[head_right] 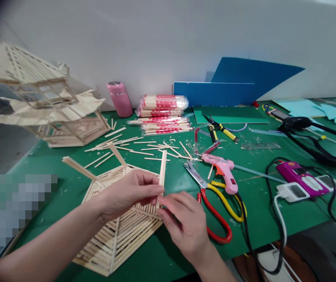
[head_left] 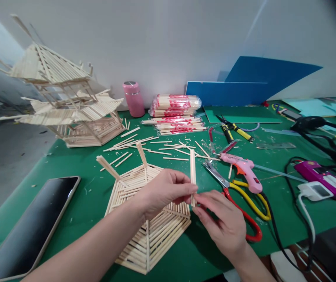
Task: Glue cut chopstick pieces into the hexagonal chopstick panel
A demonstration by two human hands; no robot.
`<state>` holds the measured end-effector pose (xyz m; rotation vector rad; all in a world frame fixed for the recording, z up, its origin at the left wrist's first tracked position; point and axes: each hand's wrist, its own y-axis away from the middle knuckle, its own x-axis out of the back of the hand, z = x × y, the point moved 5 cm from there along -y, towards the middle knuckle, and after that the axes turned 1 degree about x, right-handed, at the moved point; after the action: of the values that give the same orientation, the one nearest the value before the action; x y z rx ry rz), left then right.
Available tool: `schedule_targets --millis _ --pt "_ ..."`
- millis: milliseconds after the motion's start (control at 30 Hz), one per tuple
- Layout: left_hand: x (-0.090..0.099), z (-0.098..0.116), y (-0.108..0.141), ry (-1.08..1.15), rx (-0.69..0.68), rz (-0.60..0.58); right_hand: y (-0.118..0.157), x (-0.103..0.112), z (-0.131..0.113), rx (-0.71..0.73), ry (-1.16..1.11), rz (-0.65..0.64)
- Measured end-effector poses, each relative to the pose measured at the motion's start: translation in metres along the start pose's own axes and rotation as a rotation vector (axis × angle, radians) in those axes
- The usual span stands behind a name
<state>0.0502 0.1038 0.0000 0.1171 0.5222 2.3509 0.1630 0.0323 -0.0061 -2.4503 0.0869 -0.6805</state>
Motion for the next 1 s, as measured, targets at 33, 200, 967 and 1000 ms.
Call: schedule_targets --millis 33,200,967,1000 --pt "-0.001 -0.001 0.001 0.008 0.003 -0.002 0.001 0.0 -0.001 0.026 0.026 0.005" --pt "-0.004 -0.007 0.002 0.068 0.006 0.004 0.006 -0.001 -0.003 0.088 0.115 0.006" --pt "0.034 0.001 0.027 -0.504 -0.378 0.619 -0.004 0.115 0.119 -0.825 0.801 -0.233" --pt "0.028 -0.001 0.024 -0.543 -0.396 0.564 -0.004 0.114 0.122 -0.856 0.804 -0.255"
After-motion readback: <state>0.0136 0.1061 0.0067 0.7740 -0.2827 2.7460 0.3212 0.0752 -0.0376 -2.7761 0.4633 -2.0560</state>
